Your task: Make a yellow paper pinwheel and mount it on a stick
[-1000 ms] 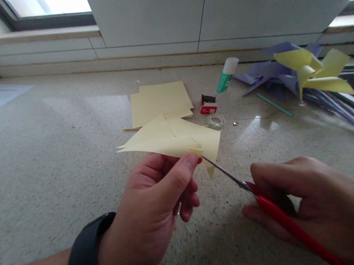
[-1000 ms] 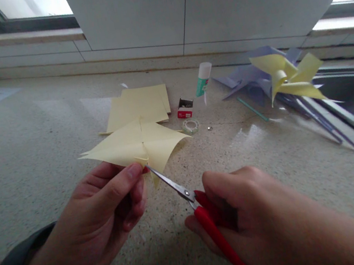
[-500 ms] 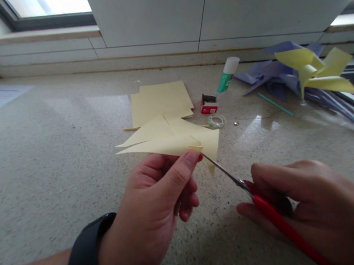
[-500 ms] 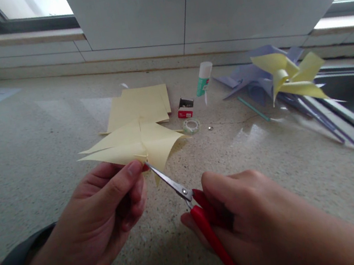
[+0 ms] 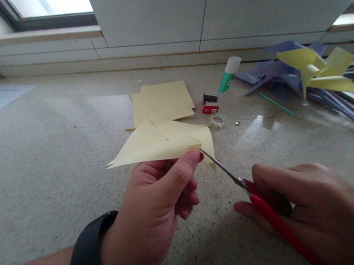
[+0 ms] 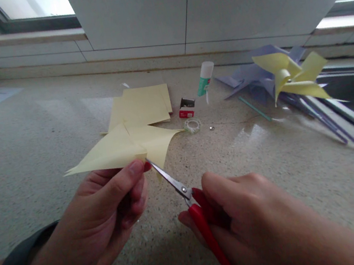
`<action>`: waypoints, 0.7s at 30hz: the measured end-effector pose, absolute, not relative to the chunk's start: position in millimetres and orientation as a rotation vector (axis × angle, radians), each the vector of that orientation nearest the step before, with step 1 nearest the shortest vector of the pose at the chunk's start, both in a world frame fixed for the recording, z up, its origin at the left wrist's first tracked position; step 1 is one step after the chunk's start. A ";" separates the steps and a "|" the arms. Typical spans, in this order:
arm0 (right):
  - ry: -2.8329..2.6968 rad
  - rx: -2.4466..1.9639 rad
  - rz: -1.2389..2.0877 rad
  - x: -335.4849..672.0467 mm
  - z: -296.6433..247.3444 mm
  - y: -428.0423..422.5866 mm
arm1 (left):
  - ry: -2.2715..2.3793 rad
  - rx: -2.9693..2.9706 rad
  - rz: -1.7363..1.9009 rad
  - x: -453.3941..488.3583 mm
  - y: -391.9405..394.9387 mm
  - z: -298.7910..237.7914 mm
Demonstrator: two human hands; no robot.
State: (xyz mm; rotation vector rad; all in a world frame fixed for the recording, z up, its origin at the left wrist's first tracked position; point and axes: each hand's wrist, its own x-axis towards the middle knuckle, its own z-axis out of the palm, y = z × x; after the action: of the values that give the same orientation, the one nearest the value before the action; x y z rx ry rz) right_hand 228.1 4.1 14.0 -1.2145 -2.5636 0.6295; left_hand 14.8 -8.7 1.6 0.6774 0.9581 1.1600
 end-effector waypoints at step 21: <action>-2.573 -1.277 1.025 269.9 10.5 24.1 | 0.927 0.645 1.117 14.8 -9.0 6.6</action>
State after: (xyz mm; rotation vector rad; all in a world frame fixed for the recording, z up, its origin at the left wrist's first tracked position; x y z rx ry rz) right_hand 269.9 24.1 10.5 -1.2767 -2.5734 1.0249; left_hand 14.8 -9.0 6.6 0.6452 0.9267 1.1166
